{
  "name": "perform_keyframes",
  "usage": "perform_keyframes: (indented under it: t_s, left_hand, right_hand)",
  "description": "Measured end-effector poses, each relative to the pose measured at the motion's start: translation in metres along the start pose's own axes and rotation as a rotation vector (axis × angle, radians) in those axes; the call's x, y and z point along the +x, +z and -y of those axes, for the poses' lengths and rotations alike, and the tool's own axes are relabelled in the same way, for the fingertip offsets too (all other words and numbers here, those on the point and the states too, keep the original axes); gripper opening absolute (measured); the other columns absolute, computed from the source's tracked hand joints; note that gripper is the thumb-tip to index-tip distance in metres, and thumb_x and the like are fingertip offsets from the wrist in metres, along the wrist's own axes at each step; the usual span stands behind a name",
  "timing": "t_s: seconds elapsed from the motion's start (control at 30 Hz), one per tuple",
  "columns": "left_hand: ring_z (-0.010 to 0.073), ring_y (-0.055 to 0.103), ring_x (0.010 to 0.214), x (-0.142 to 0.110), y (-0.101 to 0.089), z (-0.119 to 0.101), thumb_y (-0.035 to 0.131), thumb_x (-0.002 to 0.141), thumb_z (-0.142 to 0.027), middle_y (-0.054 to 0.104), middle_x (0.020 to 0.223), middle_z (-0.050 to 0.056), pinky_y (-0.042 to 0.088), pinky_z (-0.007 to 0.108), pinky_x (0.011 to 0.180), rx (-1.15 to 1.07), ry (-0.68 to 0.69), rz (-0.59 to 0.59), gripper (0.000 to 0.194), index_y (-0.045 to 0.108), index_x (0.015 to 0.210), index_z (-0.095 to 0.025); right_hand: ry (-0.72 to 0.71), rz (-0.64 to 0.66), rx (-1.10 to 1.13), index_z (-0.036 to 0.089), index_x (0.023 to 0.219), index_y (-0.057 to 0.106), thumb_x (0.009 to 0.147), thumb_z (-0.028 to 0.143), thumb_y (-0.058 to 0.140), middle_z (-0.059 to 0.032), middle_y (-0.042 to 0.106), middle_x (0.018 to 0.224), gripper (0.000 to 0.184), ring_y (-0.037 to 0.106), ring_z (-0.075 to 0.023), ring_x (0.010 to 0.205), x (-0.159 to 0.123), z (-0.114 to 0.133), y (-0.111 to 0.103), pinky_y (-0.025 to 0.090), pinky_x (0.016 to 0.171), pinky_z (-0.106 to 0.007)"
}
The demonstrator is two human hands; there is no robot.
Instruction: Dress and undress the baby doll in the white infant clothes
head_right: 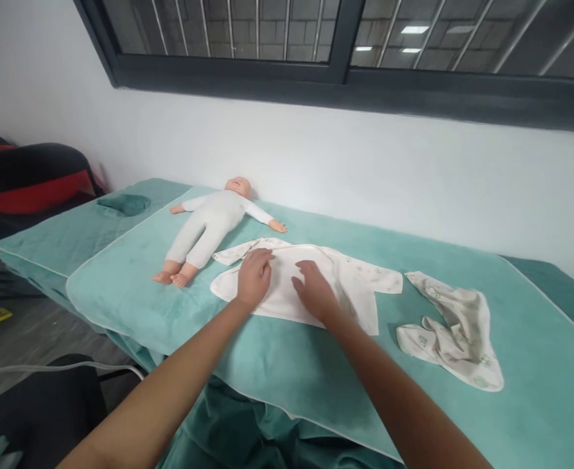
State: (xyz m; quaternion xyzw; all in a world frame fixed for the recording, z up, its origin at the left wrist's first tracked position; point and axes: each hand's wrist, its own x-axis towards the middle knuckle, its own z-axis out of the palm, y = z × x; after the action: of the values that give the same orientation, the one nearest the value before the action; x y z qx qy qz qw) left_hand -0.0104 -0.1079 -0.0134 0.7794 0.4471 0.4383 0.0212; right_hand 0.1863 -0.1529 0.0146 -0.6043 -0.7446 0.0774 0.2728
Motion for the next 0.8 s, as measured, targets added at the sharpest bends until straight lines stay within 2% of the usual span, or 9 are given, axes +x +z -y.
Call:
perform_keyframes:
  t_s: [0.1, 0.13, 0.23, 0.33, 0.43, 0.5, 0.6, 0.7, 0.8]
  left_hand:
    - [0.0214, 0.056, 0.118, -0.006, -0.025, 0.018, 0.042, 0.082, -0.004, 0.066, 0.117, 0.008, 0.044, 0.041, 0.107, -0.011, -0.132, -0.132, 0.039, 0.062, 0.111, -0.020]
    - [0.0224, 0.055, 0.120, -0.008, -0.034, 0.027, 0.042, 0.080, -0.002, 0.064, 0.119, 0.009, 0.043, 0.042, 0.108, 0.028, -0.177, -0.124, 0.042, 0.061, 0.114, -0.020]
    - [0.0268, 0.047, 0.130, -0.015, -0.055, 0.052, 0.045, 0.077, -0.002, 0.060, 0.126, 0.013, 0.039, 0.045, 0.113, 0.173, -0.243, 0.005, 0.047, 0.059, 0.119, -0.017]
    - [0.0286, 0.042, 0.136, -0.016, -0.060, 0.063, 0.048, 0.079, -0.004, 0.059, 0.129, 0.015, 0.036, 0.046, 0.115, 0.257, -0.282, 0.073, 0.044, 0.058, 0.121, -0.014]
    - [0.0280, 0.045, 0.133, -0.012, -0.054, 0.065, 0.047, 0.083, -0.006, 0.062, 0.127, 0.013, 0.039, 0.046, 0.111, 0.298, -0.339, 0.082, 0.037, 0.061, 0.116, -0.015]
    - [0.0275, 0.049, 0.129, -0.007, -0.049, 0.067, 0.046, 0.085, -0.008, 0.065, 0.122, 0.011, 0.041, 0.045, 0.108, 0.300, -0.366, 0.069, 0.031, 0.063, 0.110, -0.018]
    - [0.0257, 0.057, 0.119, -0.001, -0.047, 0.075, 0.044, 0.089, -0.012, 0.068, 0.112, 0.010, 0.045, 0.041, 0.103, 0.241, -0.405, -0.022, 0.029, 0.064, 0.108, -0.019]
    - [0.0247, 0.062, 0.105, 0.005, -0.046, 0.085, 0.041, 0.092, -0.018, 0.069, 0.106, 0.010, 0.049, 0.039, 0.095, 0.176, -0.472, -0.177, 0.030, 0.063, 0.113, -0.018]
    - [0.0247, 0.061, 0.106, 0.013, -0.044, 0.093, 0.038, 0.095, -0.022, 0.067, 0.109, 0.013, 0.048, 0.039, 0.096, 0.153, -0.481, -0.328, 0.031, 0.059, 0.116, -0.015]
  right_hand:
    - [0.131, 0.110, 0.193, 0.021, 0.119, 0.056, 0.091, 0.032, 0.048, -0.0070, 0.063, 0.118, 0.032, 0.063, -0.0174, 0.096, 0.010, 0.032, 0.032, 0.050, 0.088, -0.031]
    - [0.176, 0.125, 0.203, 0.021, 0.116, 0.057, 0.091, 0.035, 0.049, -0.0057, 0.065, 0.114, 0.030, 0.063, -0.0166, 0.092, 0.015, 0.042, 0.041, 0.049, 0.087, -0.031]
    - [0.269, 0.102, 0.169, 0.021, 0.103, 0.062, 0.093, 0.046, 0.046, -0.0055, 0.068, 0.102, 0.032, 0.063, -0.0192, 0.091, 0.034, 0.065, 0.062, 0.046, 0.085, -0.032]
    - [0.366, 0.095, 0.118, 0.022, 0.094, 0.063, 0.092, 0.059, 0.044, -0.0048, 0.070, 0.095, 0.042, 0.063, -0.0208, 0.089, 0.054, 0.085, 0.073, 0.043, 0.078, -0.031]
    - [0.399, 0.116, 0.053, 0.025, 0.091, 0.064, 0.087, 0.065, 0.050, -0.0030, 0.070, 0.090, 0.043, 0.064, -0.0211, 0.089, 0.068, 0.097, 0.079, 0.041, 0.074, -0.029]
    - [0.389, 0.127, 0.031, 0.025, 0.086, 0.063, 0.084, 0.063, 0.054, -0.0025, 0.070, 0.086, 0.039, 0.063, -0.0211, 0.087, 0.072, 0.100, 0.082, 0.039, 0.072, -0.028]
    - [0.381, 0.133, 0.090, 0.024, 0.080, 0.059, 0.083, 0.047, 0.057, -0.0004, 0.068, 0.083, 0.023, 0.061, -0.0190, 0.081, 0.075, 0.094, 0.084, 0.038, 0.070, -0.028]
    - [0.428, 0.092, 0.369, 0.023, 0.075, 0.056, 0.079, 0.036, 0.054, 0.0020, 0.064, 0.077, 0.014, 0.057, -0.0162, 0.075, 0.075, 0.083, 0.083, 0.040, 0.070, -0.026]
    - [0.531, 0.037, 0.758, 0.022, 0.069, 0.052, 0.075, 0.038, 0.055, 0.0023, 0.056, 0.068, 0.018, 0.054, -0.0152, 0.070, 0.074, 0.074, 0.081, 0.043, 0.065, -0.025]
